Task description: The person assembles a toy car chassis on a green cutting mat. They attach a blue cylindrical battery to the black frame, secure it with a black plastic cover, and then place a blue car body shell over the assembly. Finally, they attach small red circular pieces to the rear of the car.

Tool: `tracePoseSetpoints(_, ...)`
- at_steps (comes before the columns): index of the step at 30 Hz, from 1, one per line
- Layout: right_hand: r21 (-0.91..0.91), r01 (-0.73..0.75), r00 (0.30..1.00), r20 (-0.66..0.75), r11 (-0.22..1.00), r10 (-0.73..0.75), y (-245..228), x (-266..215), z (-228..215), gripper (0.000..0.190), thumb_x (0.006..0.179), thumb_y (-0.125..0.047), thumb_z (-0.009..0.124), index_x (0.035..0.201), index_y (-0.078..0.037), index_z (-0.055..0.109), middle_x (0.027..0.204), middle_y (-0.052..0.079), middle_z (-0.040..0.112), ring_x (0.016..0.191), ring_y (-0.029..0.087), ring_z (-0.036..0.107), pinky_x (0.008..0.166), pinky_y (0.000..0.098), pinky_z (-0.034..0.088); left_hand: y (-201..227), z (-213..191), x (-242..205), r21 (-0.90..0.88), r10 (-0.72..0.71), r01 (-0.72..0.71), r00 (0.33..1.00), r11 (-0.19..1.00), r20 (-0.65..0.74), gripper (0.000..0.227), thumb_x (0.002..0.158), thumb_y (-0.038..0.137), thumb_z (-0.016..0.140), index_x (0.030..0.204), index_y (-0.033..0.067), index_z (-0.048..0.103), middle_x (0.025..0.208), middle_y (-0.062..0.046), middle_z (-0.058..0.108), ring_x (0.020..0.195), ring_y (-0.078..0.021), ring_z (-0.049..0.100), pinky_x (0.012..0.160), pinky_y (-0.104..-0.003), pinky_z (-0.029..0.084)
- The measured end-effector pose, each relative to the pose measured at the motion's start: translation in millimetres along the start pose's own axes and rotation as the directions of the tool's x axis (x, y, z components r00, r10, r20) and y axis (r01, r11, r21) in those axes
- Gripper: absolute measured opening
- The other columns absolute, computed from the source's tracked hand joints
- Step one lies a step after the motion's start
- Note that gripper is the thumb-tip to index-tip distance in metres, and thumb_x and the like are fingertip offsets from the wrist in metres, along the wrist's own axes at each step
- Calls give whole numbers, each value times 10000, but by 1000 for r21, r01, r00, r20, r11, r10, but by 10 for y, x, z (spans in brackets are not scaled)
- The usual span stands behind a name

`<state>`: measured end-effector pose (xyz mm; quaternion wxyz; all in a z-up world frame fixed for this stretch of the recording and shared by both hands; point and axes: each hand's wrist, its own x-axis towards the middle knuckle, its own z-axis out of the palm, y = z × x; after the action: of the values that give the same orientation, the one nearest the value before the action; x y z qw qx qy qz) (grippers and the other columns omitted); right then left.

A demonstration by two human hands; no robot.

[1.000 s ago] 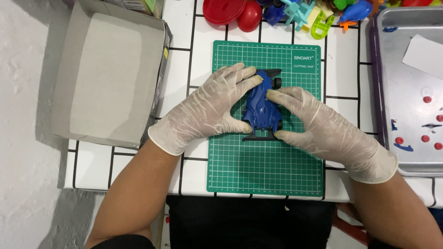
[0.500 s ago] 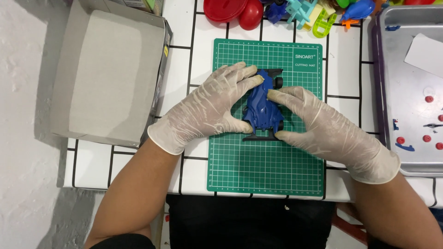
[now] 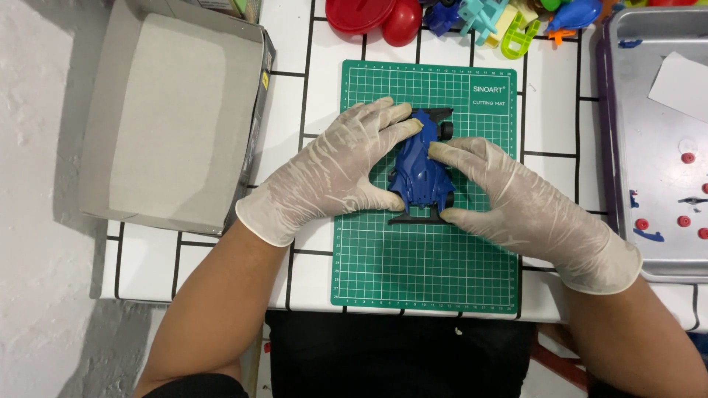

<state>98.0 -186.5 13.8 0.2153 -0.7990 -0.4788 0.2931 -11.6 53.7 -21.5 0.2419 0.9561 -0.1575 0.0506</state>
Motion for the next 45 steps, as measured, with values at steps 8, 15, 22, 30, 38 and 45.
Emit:
tracePoseSetpoints(8, 14, -27, 1000, 4, 1000, 27, -51, -2, -6, 786, 864, -232, 712, 1572, -190, 375, 1498, 98, 415, 1366, 277, 438, 1140, 424, 392, 73, -70, -7, -89, -43, 45, 999, 995, 25, 992, 811, 611, 774, 1530, 72, 357, 1589, -203, 331, 1483, -434, 251, 1200, -559, 204)
tracePoseSetpoints(15, -11, 27, 1000, -15, 1000, -27, 7, -15, 10, 802, 854, -255, 723, 1576, -189, 380, 1502, 107, 418, 1380, 286, 434, 1156, 436, 344, 73, 87, 96, 36, -18, 27, 977, 999, -213, 595, 899, 461, 741, 1310, 53, 604, 1347, -172, 565, 1270, -347, 498, 1141, -501, 330)
tracePoseSetpoints(22, 39, 42, 999, 6, 998, -42, -39, -44, -48, 791, 864, -254, 719, 1572, -174, 375, 1501, 102, 409, 1369, 279, 444, 1148, 425, 369, 125, 83, 101, 42, -9, 21, 966, 999, -258, 630, 828, 457, 827, 1254, 46, 613, 1278, -165, 581, 1208, -354, 531, 1080, -510, 371)
tracePoseSetpoints(30, 237, -499, 851, -48, 834, 523, -463, -8, -261, 281, 974, -333, 627, 1088, -107, 747, 1039, 62, 725, 943, 191, 641, 850, 328, 482, 107, 172, 101, 100, -76, 105, 964, 989, -255, 740, 810, 551, 823, 1307, 72, 554, 1350, -176, 532, 1300, -361, 483, 1103, -486, 382)
tracePoseSetpoints(38, 198, -482, 843, -161, 854, 513, -428, 88, -64, 428, 957, -442, 729, 1142, -57, 747, 913, 117, 648, 863, 249, 683, 730, 392, 557, 144, 177, 144, -93, -259, 246, 949, 965, -178, 983, 812, 530, 823, 1543, 144, 292, 1460, -158, 437, 1451, -346, 368, 1252, -505, 203)
tracePoseSetpoints(45, 223, -494, 828, -174, 840, 533, -559, 102, -44, 404, 949, -407, 752, 1051, -17, 768, 979, 164, 661, 908, 299, 675, 754, 415, 542, 133, 220, 143, -94, -298, 287, 945, 953, -133, 1045, 823, 520, 819, 1583, 118, 225, 1471, -200, 434, 1462, -364, 354, 1255, -496, 189)
